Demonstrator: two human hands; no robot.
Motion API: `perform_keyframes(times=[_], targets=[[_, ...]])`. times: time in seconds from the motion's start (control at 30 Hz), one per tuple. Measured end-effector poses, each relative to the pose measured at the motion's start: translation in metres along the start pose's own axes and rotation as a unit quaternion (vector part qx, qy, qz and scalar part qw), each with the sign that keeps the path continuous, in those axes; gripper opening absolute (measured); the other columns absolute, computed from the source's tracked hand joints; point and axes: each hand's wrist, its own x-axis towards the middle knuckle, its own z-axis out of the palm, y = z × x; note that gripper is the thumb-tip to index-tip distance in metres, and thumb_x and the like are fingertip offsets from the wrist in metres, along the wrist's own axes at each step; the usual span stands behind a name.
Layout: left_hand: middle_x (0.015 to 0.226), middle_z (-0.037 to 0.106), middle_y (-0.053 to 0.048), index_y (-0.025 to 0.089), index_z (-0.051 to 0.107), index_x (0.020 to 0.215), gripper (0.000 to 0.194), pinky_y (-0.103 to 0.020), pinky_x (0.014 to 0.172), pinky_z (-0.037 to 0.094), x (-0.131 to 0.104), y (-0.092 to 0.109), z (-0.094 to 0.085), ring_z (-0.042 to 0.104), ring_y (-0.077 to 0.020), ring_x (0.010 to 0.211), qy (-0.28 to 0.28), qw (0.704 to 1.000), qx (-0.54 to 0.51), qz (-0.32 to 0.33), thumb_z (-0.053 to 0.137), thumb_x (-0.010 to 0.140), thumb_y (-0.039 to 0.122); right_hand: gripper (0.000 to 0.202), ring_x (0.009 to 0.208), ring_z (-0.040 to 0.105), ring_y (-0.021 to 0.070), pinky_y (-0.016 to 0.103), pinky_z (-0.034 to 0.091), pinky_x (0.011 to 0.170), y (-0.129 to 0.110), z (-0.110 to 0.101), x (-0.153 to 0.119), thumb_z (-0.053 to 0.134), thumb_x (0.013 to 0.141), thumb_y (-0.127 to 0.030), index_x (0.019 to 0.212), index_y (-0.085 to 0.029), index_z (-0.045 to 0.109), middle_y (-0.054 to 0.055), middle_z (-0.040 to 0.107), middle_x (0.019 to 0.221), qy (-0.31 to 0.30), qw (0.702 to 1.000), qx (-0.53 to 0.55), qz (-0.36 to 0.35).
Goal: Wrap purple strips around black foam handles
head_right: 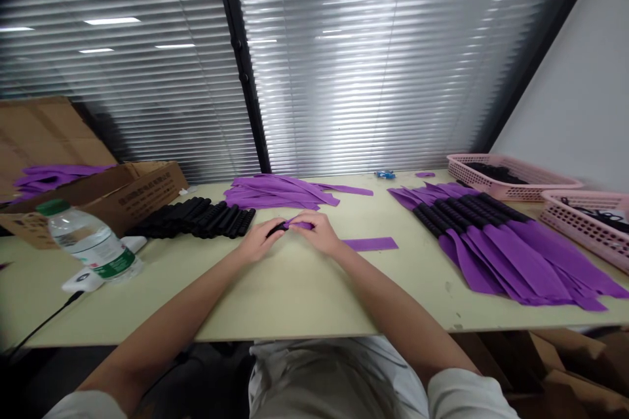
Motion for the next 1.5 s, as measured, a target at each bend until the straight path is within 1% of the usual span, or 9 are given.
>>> perform_keyframes(times=[0.17,0.23,0.43,0.73,0.97,1.2,1.33,1.4,1.5], targets=[[0.092,0.070,-0.004,0.021,0.059,0.115,0.038,-0.030,0.077,0.048,0.001,0.000,0.000,0.066,-0.0217,0.085,-0.016,1.000,-0.005,-0.024,0.047,0.093,0.049,0.018,0.075,0.062,0.0189,0.034,0.049,0.070,-0.003,-0.002,0.001,0.067,0.085,-0.040,0.085,-0.023,0.074,0.005,0.071,0.082,0.064,0.998,0.003,0.015],[0.088,0.069,-0.003,0.021,0.061,0.110,0.037,-0.028,0.073,0.046,0.001,-0.001,0.000,0.065,-0.0205,0.080,-0.011,0.999,-0.007,-0.037,0.047,0.093,0.050,0.017,0.072,0.061,0.0180,0.033,0.048,0.067,-0.001,-0.003,0.001,0.069,0.084,-0.038,0.084,-0.022,0.074,0.005,0.070,0.080,0.076,0.997,0.004,0.016],[0.088,0.069,-0.004,0.022,0.060,0.111,0.038,-0.028,0.071,0.044,-0.001,-0.001,0.002,0.064,-0.0222,0.081,-0.005,0.998,0.033,-0.051,0.048,0.092,0.052,0.012,0.075,0.062,0.0186,0.034,0.049,0.070,0.004,-0.003,-0.001,0.071,0.082,-0.035,0.082,-0.023,0.074,0.005,0.069,0.081,0.075,0.997,0.003,0.013],[0.088,0.069,-0.005,0.021,0.061,0.109,0.038,-0.027,0.070,0.044,-0.002,-0.004,0.003,0.065,-0.0225,0.081,-0.009,0.996,0.077,-0.041,0.049,0.091,0.052,0.015,0.075,0.063,0.0190,0.035,0.051,0.071,-0.002,0.000,-0.002,0.070,0.083,-0.037,0.080,-0.023,0.073,0.006,0.069,0.081,0.061,0.998,-0.006,-0.003],[0.096,0.070,-0.007,0.021,0.061,0.109,0.038,-0.028,0.074,0.046,-0.003,-0.005,0.005,0.066,-0.0233,0.087,-0.019,0.995,0.099,-0.011,0.048,0.092,0.052,0.015,0.073,0.063,0.0184,0.035,0.051,0.069,-0.001,0.005,-0.005,0.070,0.083,-0.037,0.079,-0.023,0.073,0.005,0.067,0.078,0.043,0.999,-0.001,-0.008],[0.093,0.070,-0.006,0.021,0.061,0.109,0.037,-0.029,0.073,0.046,-0.001,-0.003,0.004,0.065,-0.0232,0.085,-0.003,0.997,0.067,-0.026,0.050,0.091,0.051,0.013,0.073,0.059,0.0180,0.034,0.048,0.068,0.000,0.007,-0.006,0.064,0.088,-0.034,0.084,-0.023,0.069,0.004,0.064,0.079,0.037,0.999,-0.023,-0.025],[0.088,0.068,-0.005,0.020,0.062,0.108,0.037,-0.028,0.070,0.045,0.002,-0.004,0.003,0.064,-0.0223,0.080,0.022,0.999,0.023,-0.037,0.049,0.091,0.051,0.019,0.066,0.055,0.0151,0.030,0.046,0.061,0.002,0.004,-0.005,0.062,0.088,-0.037,0.100,-0.023,0.066,0.004,0.065,0.090,0.037,0.998,-0.051,0.022],[0.086,0.067,-0.004,0.020,0.061,0.110,0.037,-0.028,0.071,0.044,0.002,-0.005,0.002,0.063,-0.0215,0.079,0.034,0.999,0.001,-0.034,0.049,0.091,0.050,0.026,0.073,0.059,0.0162,0.030,0.048,0.064,0.003,0.001,-0.003,0.062,0.088,-0.039,0.109,-0.024,0.064,0.005,0.067,0.100,0.038,0.997,-0.051,0.045],[0.084,0.067,-0.003,0.019,0.060,0.111,0.037,-0.028,0.071,0.044,0.002,-0.007,0.002,0.062,-0.0205,0.077,0.039,0.999,-0.006,-0.038,0.049,0.092,0.049,0.028,0.095,0.062,0.0208,0.034,0.050,0.082,0.005,-0.003,-0.001,0.061,0.089,-0.040,0.112,-0.025,0.064,0.005,0.067,0.108,0.039,0.998,-0.039,0.040]])
